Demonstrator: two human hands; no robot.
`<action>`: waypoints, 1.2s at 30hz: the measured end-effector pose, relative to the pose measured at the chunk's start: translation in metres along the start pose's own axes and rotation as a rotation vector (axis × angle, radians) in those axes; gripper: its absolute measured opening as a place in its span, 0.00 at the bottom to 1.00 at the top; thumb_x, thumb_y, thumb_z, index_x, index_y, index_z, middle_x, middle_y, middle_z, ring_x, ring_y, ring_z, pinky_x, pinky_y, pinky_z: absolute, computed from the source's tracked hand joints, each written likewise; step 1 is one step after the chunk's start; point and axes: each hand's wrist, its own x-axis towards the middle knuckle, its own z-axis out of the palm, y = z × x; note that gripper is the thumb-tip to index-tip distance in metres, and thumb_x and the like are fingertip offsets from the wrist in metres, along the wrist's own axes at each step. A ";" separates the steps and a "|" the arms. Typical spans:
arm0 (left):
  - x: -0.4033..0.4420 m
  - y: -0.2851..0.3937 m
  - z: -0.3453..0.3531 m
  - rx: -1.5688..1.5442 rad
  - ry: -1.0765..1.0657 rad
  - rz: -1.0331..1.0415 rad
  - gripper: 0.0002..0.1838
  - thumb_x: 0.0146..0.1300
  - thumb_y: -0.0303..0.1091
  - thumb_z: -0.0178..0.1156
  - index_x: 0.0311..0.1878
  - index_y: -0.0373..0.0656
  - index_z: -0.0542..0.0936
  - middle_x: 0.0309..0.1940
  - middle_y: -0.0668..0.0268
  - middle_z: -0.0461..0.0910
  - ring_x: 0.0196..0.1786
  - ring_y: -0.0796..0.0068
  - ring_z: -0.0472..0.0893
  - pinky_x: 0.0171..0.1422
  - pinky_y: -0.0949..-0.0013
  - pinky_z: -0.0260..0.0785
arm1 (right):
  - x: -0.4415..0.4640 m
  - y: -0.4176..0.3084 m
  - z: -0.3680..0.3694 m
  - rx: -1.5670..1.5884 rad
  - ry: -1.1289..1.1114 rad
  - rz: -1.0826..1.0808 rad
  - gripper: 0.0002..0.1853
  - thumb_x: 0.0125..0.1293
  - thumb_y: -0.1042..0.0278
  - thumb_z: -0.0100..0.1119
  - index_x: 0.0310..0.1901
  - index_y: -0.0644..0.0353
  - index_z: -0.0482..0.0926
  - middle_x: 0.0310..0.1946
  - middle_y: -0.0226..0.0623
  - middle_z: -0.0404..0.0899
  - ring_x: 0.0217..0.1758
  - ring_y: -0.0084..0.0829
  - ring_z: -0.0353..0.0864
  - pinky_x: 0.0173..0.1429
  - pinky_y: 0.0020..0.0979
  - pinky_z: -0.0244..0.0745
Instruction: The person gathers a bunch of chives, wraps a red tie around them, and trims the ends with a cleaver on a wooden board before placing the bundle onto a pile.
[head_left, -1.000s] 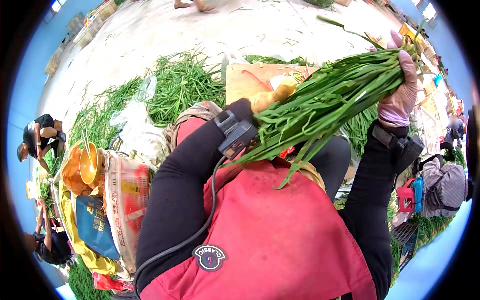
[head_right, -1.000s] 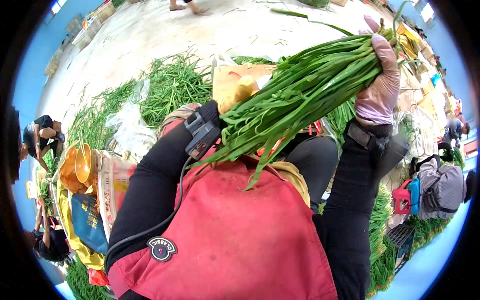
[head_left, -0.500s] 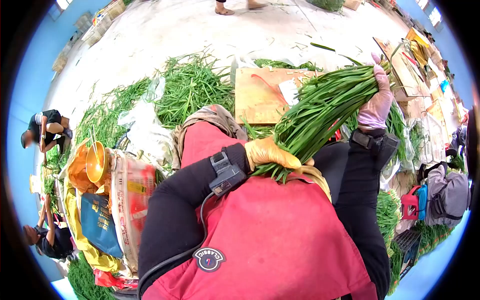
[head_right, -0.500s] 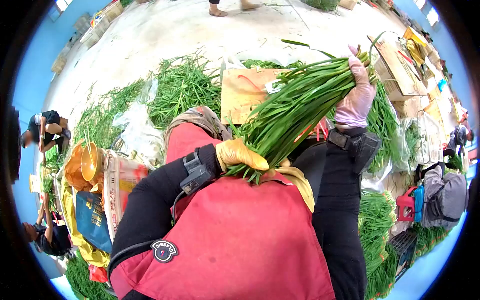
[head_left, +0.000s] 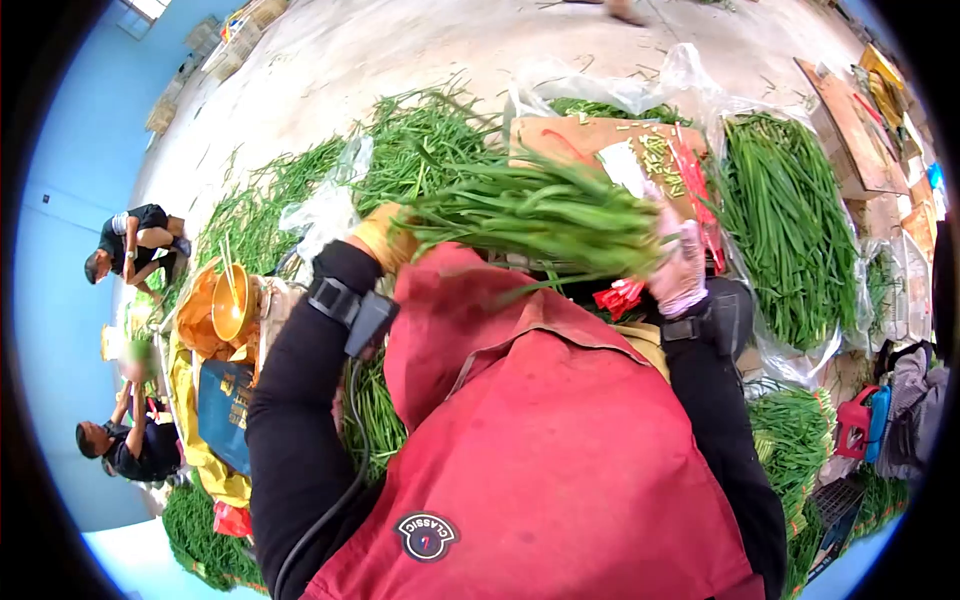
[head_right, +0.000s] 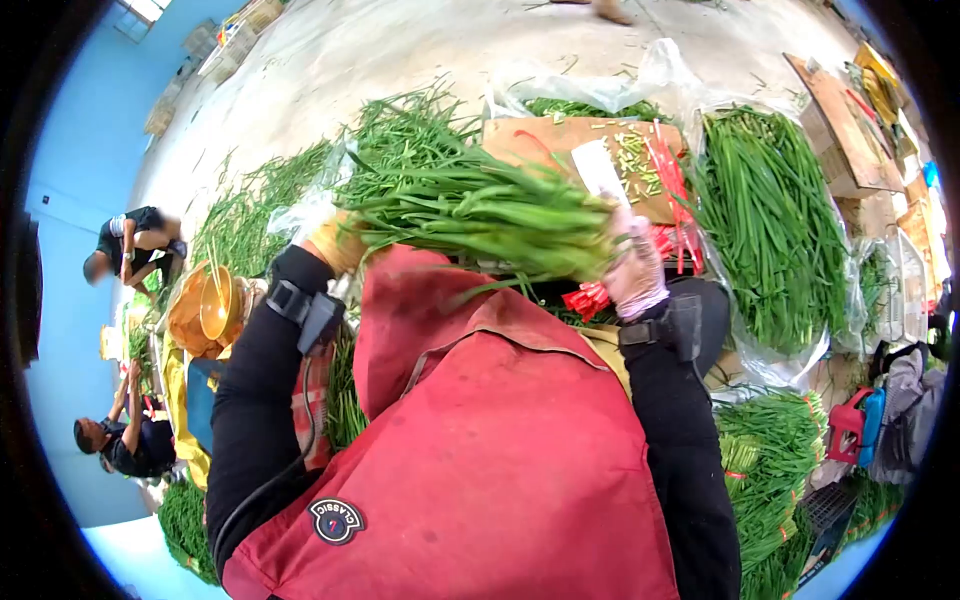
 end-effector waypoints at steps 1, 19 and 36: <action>-0.008 0.009 -0.010 -0.050 0.055 -0.089 0.15 0.59 0.38 0.61 0.48 0.44 0.81 0.40 0.57 0.83 0.45 0.58 0.81 0.47 0.61 0.75 | 0.004 0.017 0.002 -0.004 -0.076 0.012 0.42 0.61 0.47 0.62 0.70 0.61 0.58 0.68 0.42 0.63 0.70 0.40 0.64 0.71 0.44 0.63; 0.006 0.081 -0.175 0.559 -0.368 -0.542 0.10 0.52 0.30 0.65 0.39 0.43 0.82 0.32 0.56 0.83 0.40 0.56 0.83 0.46 0.60 0.74 | 0.009 0.053 -0.034 -0.805 0.130 0.473 0.25 0.67 0.59 0.58 0.63 0.56 0.72 0.50 0.27 0.79 0.47 0.15 0.76 0.45 0.21 0.73; -0.033 0.109 -0.206 0.016 -0.319 -0.918 0.09 0.59 0.32 0.63 0.41 0.39 0.83 0.24 0.64 0.83 0.19 0.80 0.78 0.23 0.72 0.69 | 0.054 0.082 0.053 -1.324 -0.425 -0.217 0.67 0.41 0.46 0.78 0.74 0.63 0.42 0.75 0.52 0.45 0.79 0.43 0.41 0.79 0.35 0.39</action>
